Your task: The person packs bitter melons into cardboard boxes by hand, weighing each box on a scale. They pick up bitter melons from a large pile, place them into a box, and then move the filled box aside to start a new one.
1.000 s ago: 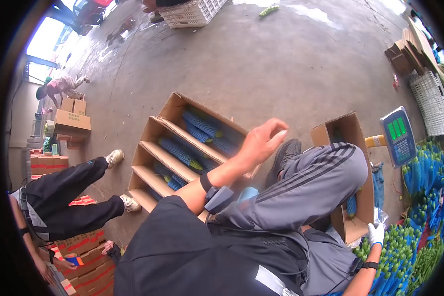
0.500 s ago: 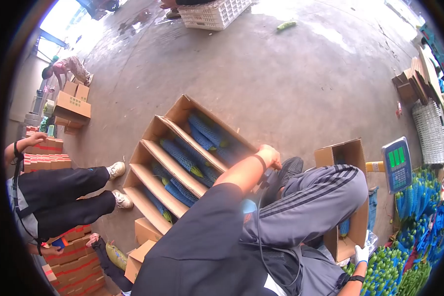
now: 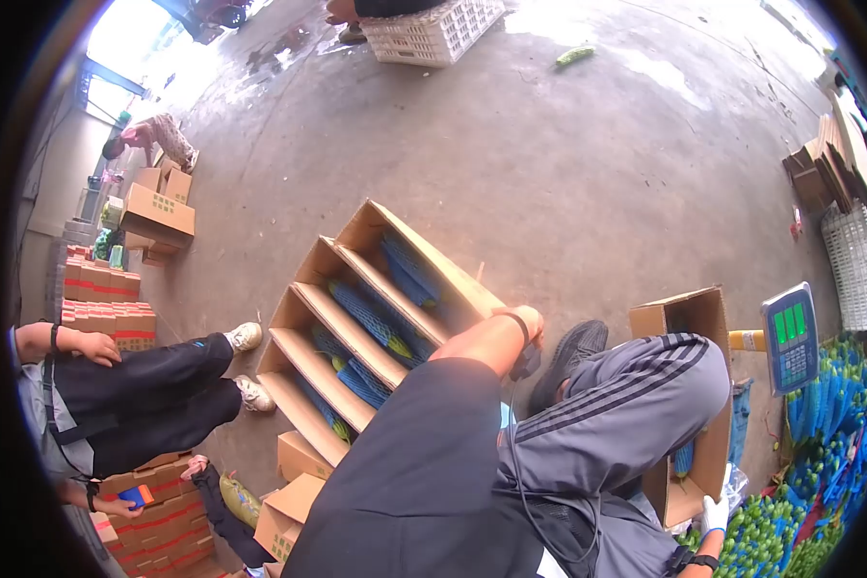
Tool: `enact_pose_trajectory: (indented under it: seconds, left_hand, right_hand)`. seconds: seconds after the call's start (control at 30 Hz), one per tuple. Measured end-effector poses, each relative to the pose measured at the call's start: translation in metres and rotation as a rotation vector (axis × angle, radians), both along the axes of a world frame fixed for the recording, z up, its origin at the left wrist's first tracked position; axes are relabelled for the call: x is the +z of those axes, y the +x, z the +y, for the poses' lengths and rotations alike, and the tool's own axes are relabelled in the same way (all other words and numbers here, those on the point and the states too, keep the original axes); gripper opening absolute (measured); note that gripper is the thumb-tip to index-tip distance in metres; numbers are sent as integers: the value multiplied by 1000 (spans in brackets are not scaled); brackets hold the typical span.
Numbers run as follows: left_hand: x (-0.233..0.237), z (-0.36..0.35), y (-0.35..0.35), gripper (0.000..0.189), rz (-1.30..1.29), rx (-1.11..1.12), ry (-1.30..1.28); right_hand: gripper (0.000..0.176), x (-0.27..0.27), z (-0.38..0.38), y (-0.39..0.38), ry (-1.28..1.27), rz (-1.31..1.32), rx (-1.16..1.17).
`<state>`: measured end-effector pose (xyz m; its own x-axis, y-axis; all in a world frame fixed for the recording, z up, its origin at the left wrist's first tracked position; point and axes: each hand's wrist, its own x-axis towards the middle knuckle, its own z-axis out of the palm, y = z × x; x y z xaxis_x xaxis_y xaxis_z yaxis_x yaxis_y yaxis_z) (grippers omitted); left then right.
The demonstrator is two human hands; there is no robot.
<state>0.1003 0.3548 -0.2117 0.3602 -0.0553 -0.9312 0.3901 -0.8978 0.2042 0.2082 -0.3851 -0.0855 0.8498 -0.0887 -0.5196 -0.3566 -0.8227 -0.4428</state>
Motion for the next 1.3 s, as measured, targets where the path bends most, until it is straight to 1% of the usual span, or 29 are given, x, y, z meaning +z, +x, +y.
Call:
enact_pose_trajectory:
  seconds: [0.03,0.1,0.13,0.17,0.23,0.3,0.37,0.43,0.47,0.5,0.53,0.6,0.63,0.7,0.73,0.77,0.83,0.87,0.9,0.93,0.97,1.03,1.07,1.1,1.13,1.17,1.23,1.27,1.3]
  left_hand:
    - [2,-1,-4,44,-4,-3,-5]
    - [6,0,-14,41,-14,-3,-10]
    - [10,-1,-17,40,-22,-5,-12]
    - [17,-1,-18,39,-31,-7,-9]
    - [34,-4,-20,36,-45,-14,20]
    - [84,-14,-13,32,-4,14,121]
    - [96,-18,-7,34,-13,37,102]
    - [88,-29,-4,36,-27,68,77]
    - [78,-39,-4,35,-190,-73,97]
    - [68,-44,-6,34,-354,-218,115]
    - [58,-44,-11,34,-358,-212,117]
    - [31,-68,-20,23,-881,-313,-107]
    - [27,-80,-29,18,-958,-280,-170]
    - [19,-93,-50,19,-954,-138,-220]
    - [26,-89,-65,16,-1016,-205,-106]
    - [13,-88,-73,16,-1014,-197,-105]
    - [-28,-82,-96,11,-938,-658,156]
    - [-36,-87,-110,9,-945,-621,197]
    - [-39,-94,-120,8,-961,-596,249]
    - [-43,-102,-118,14,-745,-626,195]
    - [-29,-103,-121,15,-697,-631,138]
    - [-6,-97,-121,19,-605,-734,46]
    - [-3,-93,-120,21,-603,-767,26]
    - [1,-92,-116,23,-517,-785,4]
    - [5,-91,-111,24,-505,-796,-8]
    - [2,-94,-110,25,-492,-805,-24]
    - [-2,-95,-109,25,-445,-792,-38]
    - [-4,-96,-106,26,-397,-780,-56]
    - [-6,-97,-106,26,-403,-785,-58]
  right_hand:
    - [48,-4,-3,3,11,1,3]
    - [43,-17,-15,9,15,39,-29]
    - [39,-22,-18,11,-1,15,-16]
    - [39,-32,-26,14,40,15,-63]
    - [35,-35,-24,17,57,19,-78]
    - [38,-61,-61,31,81,16,-40]
    - [45,-80,-76,40,75,16,-3]
    - [100,-40,-51,45,-164,-51,626]
    - [93,-31,-42,46,-247,-87,709]
    - [86,-32,-34,46,-250,-80,672]
    - [79,-33,-27,44,-217,-52,574]
    - [65,-47,-30,40,-34,18,236]
    - [59,-48,-30,36,33,46,108]
    - [47,-35,-24,33,31,99,52]
    - [47,-23,-10,31,-33,117,17]
    - [47,-9,-14,35,-36,119,24]
    - [65,6,-26,40,-184,60,340]
    - [74,-2,-35,42,-239,18,494]
    - [85,-8,-25,44,-286,-43,637]
    - [96,-12,-18,47,-341,-112,769]
    - [92,-15,-22,44,-506,-126,768]
    - [89,0,-2,43,-486,-52,720]
    - [89,-2,4,44,-479,-68,713]
    - [89,-3,5,41,-507,-66,688]
    - [88,-3,4,37,-536,-60,663]
    - [88,-5,-1,37,-538,-64,663]
    - [85,-11,-11,40,-207,-46,626]
    - [85,-3,-3,40,-211,-52,621]
    - [84,17,21,37,-366,24,623]
